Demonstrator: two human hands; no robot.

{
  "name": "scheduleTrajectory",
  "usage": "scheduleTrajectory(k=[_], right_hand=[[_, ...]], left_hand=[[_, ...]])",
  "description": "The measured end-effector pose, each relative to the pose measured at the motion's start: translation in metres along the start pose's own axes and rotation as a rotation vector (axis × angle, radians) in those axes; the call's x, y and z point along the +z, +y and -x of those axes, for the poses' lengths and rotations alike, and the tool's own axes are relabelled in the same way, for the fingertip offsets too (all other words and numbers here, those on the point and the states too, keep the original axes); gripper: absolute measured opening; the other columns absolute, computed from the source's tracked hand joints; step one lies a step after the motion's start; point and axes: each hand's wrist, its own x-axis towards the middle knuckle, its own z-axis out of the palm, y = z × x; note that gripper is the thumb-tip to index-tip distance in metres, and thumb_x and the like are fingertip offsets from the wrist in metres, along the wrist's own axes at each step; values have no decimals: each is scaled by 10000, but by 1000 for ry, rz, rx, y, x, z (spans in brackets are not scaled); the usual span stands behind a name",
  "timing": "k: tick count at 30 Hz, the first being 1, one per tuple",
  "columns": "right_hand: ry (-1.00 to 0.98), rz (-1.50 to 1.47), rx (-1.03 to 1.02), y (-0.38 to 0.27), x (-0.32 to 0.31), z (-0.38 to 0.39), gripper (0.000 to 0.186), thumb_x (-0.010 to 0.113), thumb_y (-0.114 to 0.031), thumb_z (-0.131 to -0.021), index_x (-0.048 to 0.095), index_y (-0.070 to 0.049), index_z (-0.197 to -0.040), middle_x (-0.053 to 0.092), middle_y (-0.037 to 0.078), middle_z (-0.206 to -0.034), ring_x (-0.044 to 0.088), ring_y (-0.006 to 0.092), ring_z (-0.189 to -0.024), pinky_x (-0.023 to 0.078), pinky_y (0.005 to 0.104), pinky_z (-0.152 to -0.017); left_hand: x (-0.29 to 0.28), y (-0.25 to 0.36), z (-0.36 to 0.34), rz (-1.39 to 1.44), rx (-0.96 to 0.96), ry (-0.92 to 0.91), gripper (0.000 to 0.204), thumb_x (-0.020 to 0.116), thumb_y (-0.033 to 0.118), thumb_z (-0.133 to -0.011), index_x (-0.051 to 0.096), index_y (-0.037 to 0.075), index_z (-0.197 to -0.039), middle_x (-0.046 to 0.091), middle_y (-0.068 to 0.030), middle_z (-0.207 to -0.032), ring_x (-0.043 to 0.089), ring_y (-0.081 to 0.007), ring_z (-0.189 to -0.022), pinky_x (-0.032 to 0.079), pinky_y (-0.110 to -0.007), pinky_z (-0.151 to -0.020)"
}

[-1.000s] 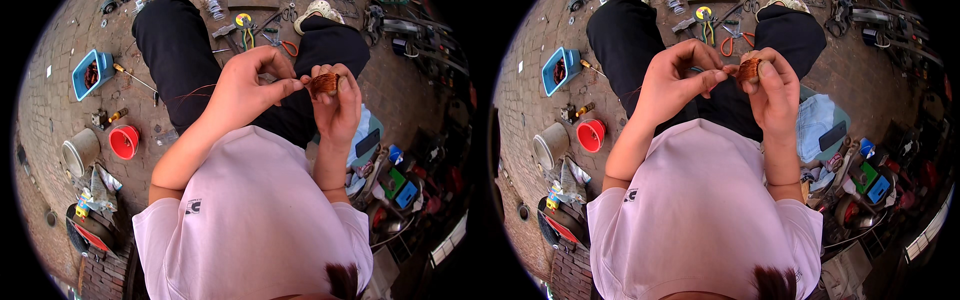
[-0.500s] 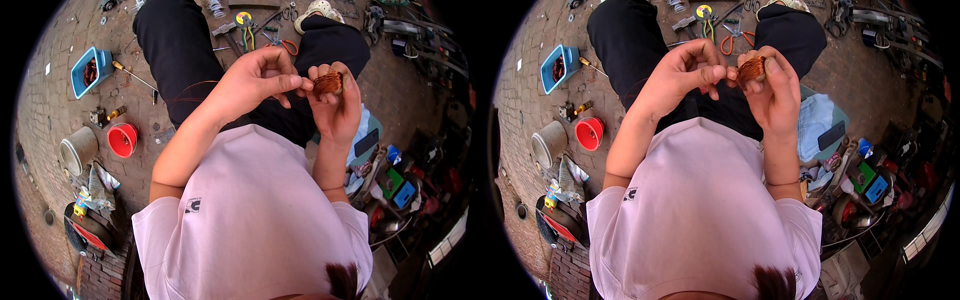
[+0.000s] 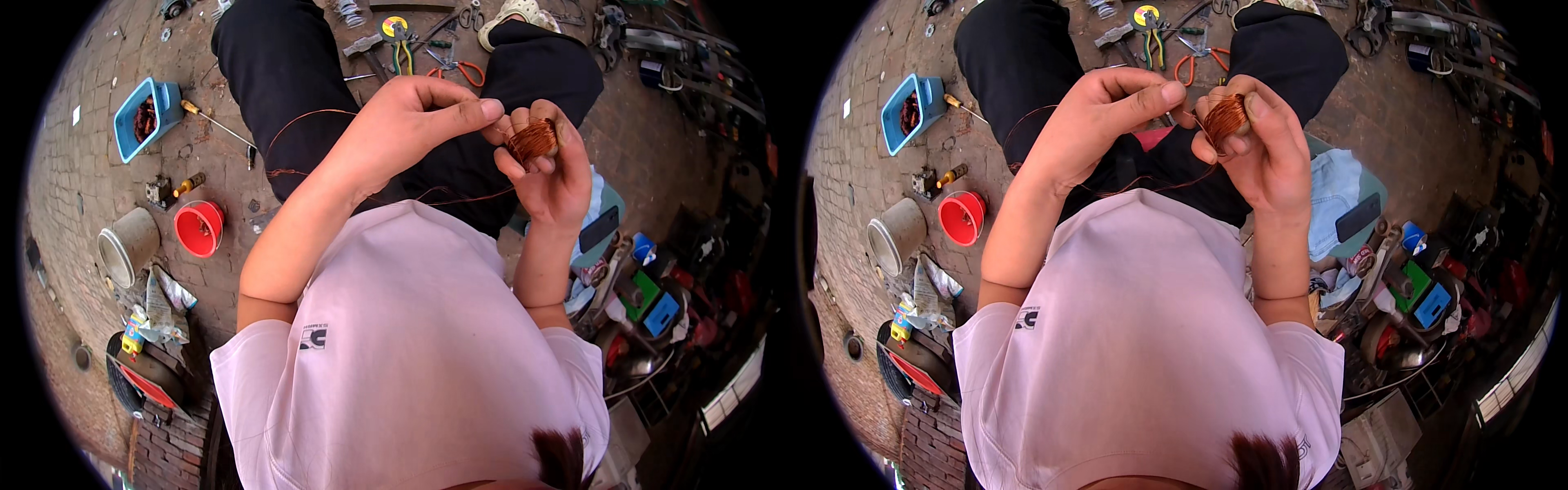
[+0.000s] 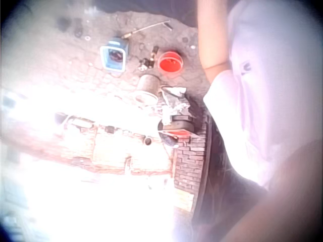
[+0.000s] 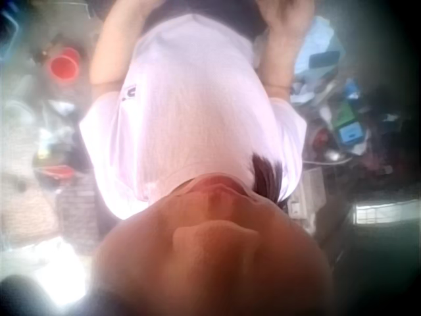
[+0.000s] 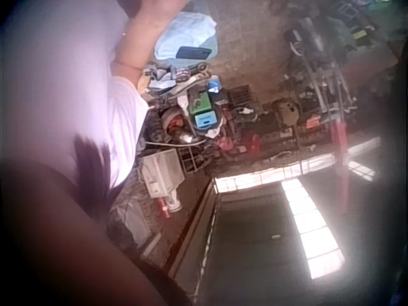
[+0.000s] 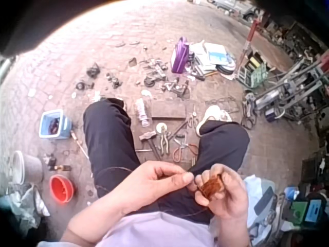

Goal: The person sits and repeatedly winds a thin copper wire around their fingers to form a small coil. They adjust the coil and continue winding the wire by hand throughout the clip.

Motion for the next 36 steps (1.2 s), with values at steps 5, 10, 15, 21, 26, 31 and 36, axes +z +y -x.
scheduleTrajectory(k=[5,10,15,21,26,31,36], right_hand=[[7,102,-8,-1,3,2,229,435,-228,-963,468,-17,-882,388,6,-671,390,127,-728,388,257,-556],[-34,26,-28,-1,-2,2,219,443,-206,-958,483,1,-900,399,24,-683,374,119,-707,395,272,-562],[-55,4,-31,-3,-2,0,220,452,-216,-957,475,-17,-865,400,22,-674,359,117,-694,390,271,-557],[-14,11,-34,-4,1,1,221,462,-222,-957,476,-27,-855,393,14,-667,353,115,-698,381,267,-557],[-30,-4,-42,-4,-2,1,213,460,-218,-960,479,-31,-860,393,11,-672,350,113,-701,378,266,-566],[-4,-21,-41,-5,2,0,206,455,-218,-964,485,-34,-877,386,9,-673,342,115,-699,378,274,-577],[70,-72,-47,-4,7,1,205,450,-207,-969,508,-13,-942,446,26,-714,396,124,-756,371,280,-591]], left_hand=[[3,-1,-2,16,19,-8,192,719,193,-818,701,3,-824,659,-44,-779,607,-96,-767,455,-224,-746],[2,2,1,10,-10,-38,151,725,147,-792,702,2,-829,648,-36,-767,558,-80,-699,432,-217,-673],[0,3,3,33,-17,-62,151,718,136,-796,700,-3,-853,645,-32,-792,551,-79,-707,428,-208,-653],[-3,5,4,-6,-35,-84,166,717,132,-794,700,-10,-878,643,-40,-828,561,-90,-727,448,-213,-679],[-6,6,4,-84,-13,-112,169,719,115,-784,701,-20,-884,612,-26,-829,563,-83,-731,447,-212,-678],[-5,10,4,-206,12,-75,131,705,75,-783,692,-29,-862,548,-1,-784,560,-66,-729,436,-201,-660],[-2,-1,2,-356,329,29,108,717,50,-750,684,-3,-839,474,6,-715,504,-63,-674,402,-217,-607]])
